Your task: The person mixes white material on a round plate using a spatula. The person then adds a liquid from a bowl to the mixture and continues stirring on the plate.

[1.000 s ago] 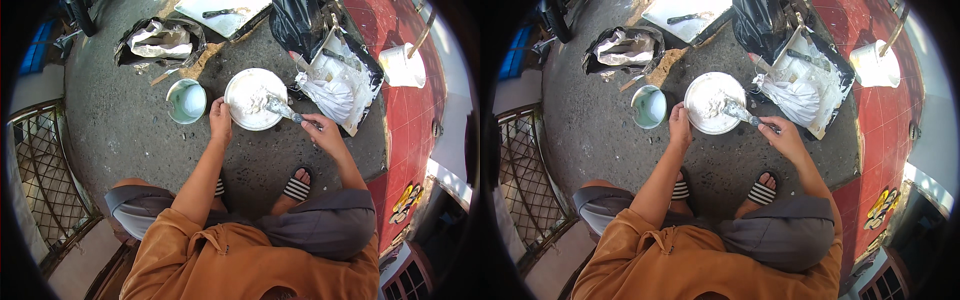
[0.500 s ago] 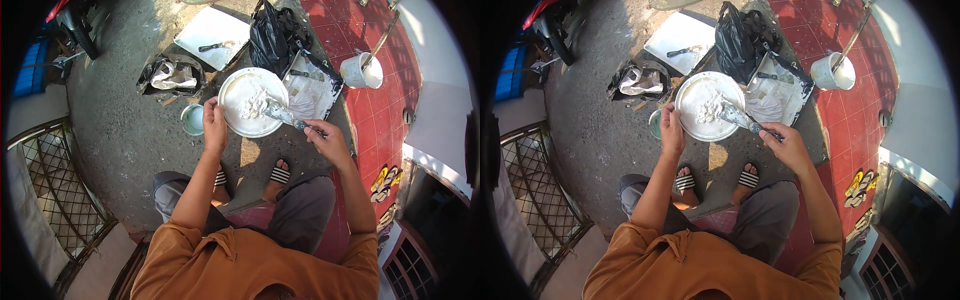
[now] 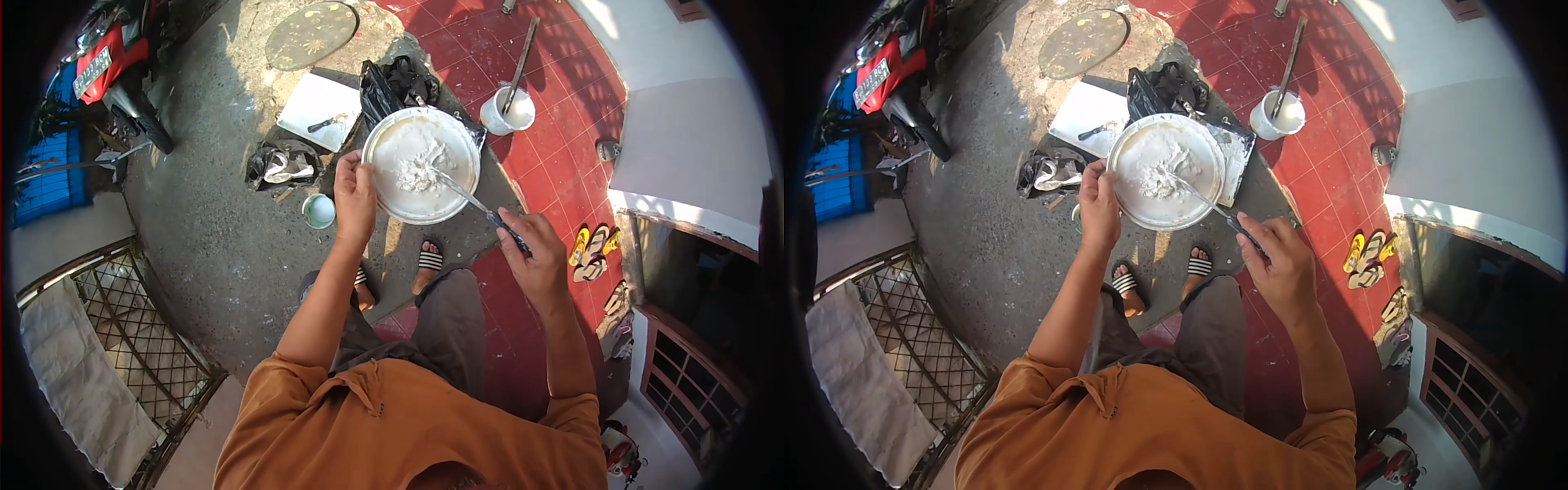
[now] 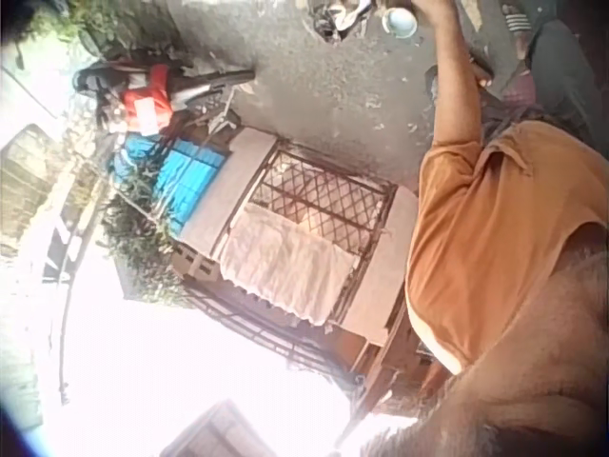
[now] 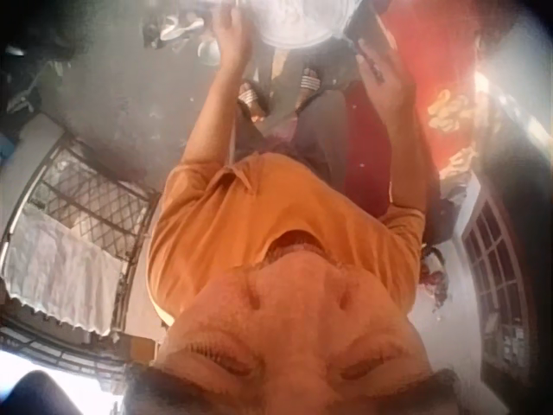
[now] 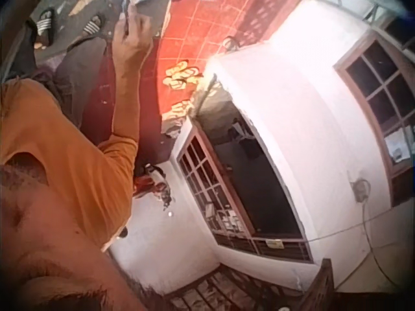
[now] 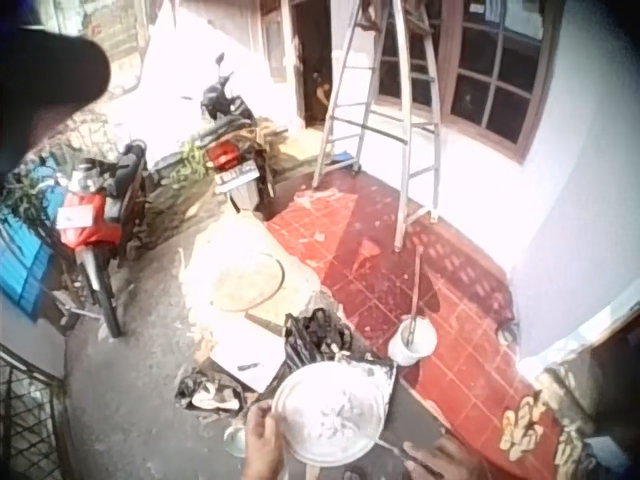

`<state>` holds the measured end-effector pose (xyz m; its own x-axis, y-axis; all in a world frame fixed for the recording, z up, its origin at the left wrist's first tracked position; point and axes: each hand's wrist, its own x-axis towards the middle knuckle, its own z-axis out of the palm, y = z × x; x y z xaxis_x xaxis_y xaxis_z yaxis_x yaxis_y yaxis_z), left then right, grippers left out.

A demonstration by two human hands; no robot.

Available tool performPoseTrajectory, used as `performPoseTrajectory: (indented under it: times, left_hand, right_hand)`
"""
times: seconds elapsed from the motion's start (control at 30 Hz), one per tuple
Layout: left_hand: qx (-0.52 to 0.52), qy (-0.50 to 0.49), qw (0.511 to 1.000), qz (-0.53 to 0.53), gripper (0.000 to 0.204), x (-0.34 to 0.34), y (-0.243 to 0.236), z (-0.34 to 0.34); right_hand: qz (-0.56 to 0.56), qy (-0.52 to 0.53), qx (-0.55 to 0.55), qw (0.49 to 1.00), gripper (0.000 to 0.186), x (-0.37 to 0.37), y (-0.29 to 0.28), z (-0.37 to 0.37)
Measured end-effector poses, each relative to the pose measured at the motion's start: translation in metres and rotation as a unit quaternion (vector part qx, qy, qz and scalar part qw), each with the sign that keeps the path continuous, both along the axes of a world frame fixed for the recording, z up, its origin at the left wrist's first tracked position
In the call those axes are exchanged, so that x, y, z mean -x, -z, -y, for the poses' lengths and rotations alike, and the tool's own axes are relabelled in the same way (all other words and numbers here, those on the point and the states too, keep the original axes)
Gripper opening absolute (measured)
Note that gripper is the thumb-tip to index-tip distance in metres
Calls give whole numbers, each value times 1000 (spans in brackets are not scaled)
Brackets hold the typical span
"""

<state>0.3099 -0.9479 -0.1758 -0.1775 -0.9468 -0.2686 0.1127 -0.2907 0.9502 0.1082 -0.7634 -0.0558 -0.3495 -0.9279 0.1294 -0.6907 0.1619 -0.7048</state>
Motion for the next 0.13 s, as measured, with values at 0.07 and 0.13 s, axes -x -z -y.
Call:
performPoseTrajectory:
  times: [0.07,0.13]
  left_hand:
    - [5,16,1000,-1,21,18,-36,-3]
    - [-23,46,999,-9,24,33,-65,-9]
  right_hand:
    - [-86,-1,-10,996,34,9,-36,-14]
    - [-149,-1,23,989,35,20,-69,-27]
